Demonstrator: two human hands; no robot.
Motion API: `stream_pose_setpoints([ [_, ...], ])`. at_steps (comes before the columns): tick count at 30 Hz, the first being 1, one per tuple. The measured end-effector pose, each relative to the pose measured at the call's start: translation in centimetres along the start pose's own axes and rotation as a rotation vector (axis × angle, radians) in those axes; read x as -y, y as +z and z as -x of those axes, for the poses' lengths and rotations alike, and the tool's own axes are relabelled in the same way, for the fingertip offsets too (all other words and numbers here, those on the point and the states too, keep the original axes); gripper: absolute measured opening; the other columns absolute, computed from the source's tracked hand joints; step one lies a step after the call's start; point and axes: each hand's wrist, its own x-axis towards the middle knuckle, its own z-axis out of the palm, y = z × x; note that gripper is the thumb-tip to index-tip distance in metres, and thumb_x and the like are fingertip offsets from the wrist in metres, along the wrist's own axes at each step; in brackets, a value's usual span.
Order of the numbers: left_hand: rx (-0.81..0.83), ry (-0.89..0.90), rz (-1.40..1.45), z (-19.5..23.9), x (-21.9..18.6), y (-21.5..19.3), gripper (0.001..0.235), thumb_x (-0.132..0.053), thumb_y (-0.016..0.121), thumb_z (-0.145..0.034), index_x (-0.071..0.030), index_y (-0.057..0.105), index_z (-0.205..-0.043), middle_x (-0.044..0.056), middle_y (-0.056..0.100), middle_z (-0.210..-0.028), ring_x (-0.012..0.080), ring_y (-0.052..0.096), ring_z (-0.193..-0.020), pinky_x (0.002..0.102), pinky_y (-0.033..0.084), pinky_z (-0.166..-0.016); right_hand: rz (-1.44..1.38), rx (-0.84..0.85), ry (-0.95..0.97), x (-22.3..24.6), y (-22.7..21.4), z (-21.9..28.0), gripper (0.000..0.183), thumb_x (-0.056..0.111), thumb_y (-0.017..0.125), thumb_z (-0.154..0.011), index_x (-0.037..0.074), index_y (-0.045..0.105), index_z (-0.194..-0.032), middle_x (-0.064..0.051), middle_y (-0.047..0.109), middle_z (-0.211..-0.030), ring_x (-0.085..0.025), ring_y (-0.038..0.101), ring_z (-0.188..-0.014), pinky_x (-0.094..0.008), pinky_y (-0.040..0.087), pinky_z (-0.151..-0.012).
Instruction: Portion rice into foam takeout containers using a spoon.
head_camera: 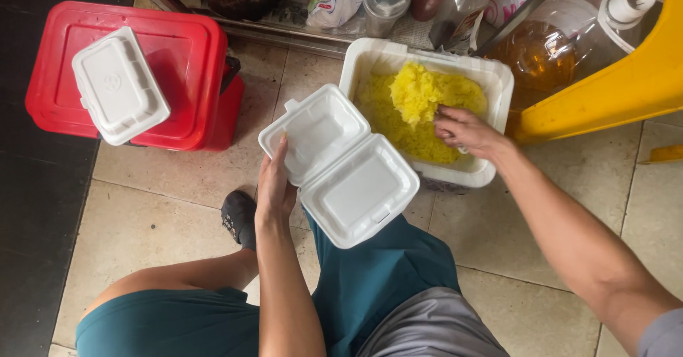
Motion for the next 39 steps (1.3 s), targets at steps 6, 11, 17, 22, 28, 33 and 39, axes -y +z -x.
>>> stream_pose_setpoints([
  [6, 0.196, -0.023, -0.108, -3.4, 1.8, 3.0, 0.068, -0.047, 0.053, -0.095, -0.001, 0.046, -0.145, 0.021, 0.059, -0.136, 0.0316, 0.063, -0.12, 0.043, 0.058, -0.096, 0.391, 0.174, 0.06, 10.9, -1.8, 4.9, 0.033, 0.013, 0.059, -0.098, 0.003, 0.064, -0.129, 0.003, 0.049, -0.072, -0.008, 0.04, -0.06, -0.023, 0.036, -0.05],
  [11, 0.346, -0.066, -0.076, -3.5, 3.5, 7.6, 0.073, -0.054, 0.05, -0.097, 0.001, 0.051, -0.145, 0.022, 0.061, -0.136, 0.0296, 0.063, -0.12, 0.037, 0.054, -0.098, 0.758, 0.467, 0.012, 17.0, 2.4, 5.0, 0.047, 0.021, 0.061, -0.098, 0.013, 0.066, -0.144, 0.0, 0.048, -0.069, -0.012, 0.043, -0.058, -0.031, 0.039, -0.051],
  [17, 0.235, 0.065, 0.033, -1.4, 2.5, 6.9, 0.074, -0.055, 0.05, -0.095, -0.003, 0.046, -0.148, 0.021, 0.058, -0.14, 0.0283, 0.063, -0.124, 0.038, 0.056, -0.102, 1.632, -0.163, -0.424, 22.4, 8.9, 13.4, 0.04, 0.03, 0.059, -0.098, 0.022, 0.071, -0.135, -0.014, 0.077, -0.087, -0.031, 0.07, -0.078, -0.051, 0.057, -0.075],
  [22, 0.19, 0.039, 0.23, 0.1, 1.9, 7.1, 0.082, -0.059, 0.058, -0.091, -0.003, 0.045, -0.149, 0.022, 0.055, -0.144, 0.0309, 0.062, -0.127, 0.04, 0.056, -0.103, 1.582, -0.287, -0.509, 19.2, 11.0, 15.5, 0.035, 0.028, 0.055, -0.107, 0.022, 0.065, -0.14, -0.004, 0.064, -0.055, -0.013, 0.051, -0.037, -0.03, 0.046, -0.037],
  [28, 0.055, 0.0, 0.04, 1.5, 2.9, 5.4, 0.082, -0.051, 0.071, -0.083, -0.005, 0.047, -0.146, 0.022, 0.064, -0.135, 0.0323, 0.07, -0.115, 0.042, 0.062, -0.096, 1.324, -0.347, -0.998, 13.7, 13.5, 14.1, 0.036, 0.029, 0.057, -0.102, 0.02, 0.07, -0.135, -0.006, 0.07, -0.071, -0.014, 0.059, -0.053, -0.032, 0.049, -0.05],
  [33, 0.057, 0.091, 0.175, 1.3, 2.4, -0.5, 0.078, -0.048, 0.068, -0.092, 0.002, 0.048, -0.147, 0.021, 0.066, -0.134, 0.0301, 0.071, -0.115, 0.04, 0.062, -0.096, 1.121, -0.377, -0.279, 14.1, 8.3, 9.7, 0.039, 0.029, 0.057, -0.104, 0.02, 0.063, -0.142, -0.014, 0.075, -0.084, -0.03, 0.066, -0.06, -0.046, 0.054, -0.06],
  [39, -0.016, 0.161, 0.292, 2.9, 0.9, -1.0, 0.072, -0.047, 0.063, -0.095, -0.002, 0.045, -0.148, 0.018, 0.064, -0.136, 0.0279, 0.07, -0.115, 0.04, 0.061, -0.095, 1.356, -0.466, -0.303, 8.9, 4.9, 0.1, 0.04, 0.02, 0.056, -0.101, 0.023, 0.068, -0.14, -0.021, 0.075, -0.089, -0.038, 0.071, -0.079, -0.054, 0.053, -0.077],
])
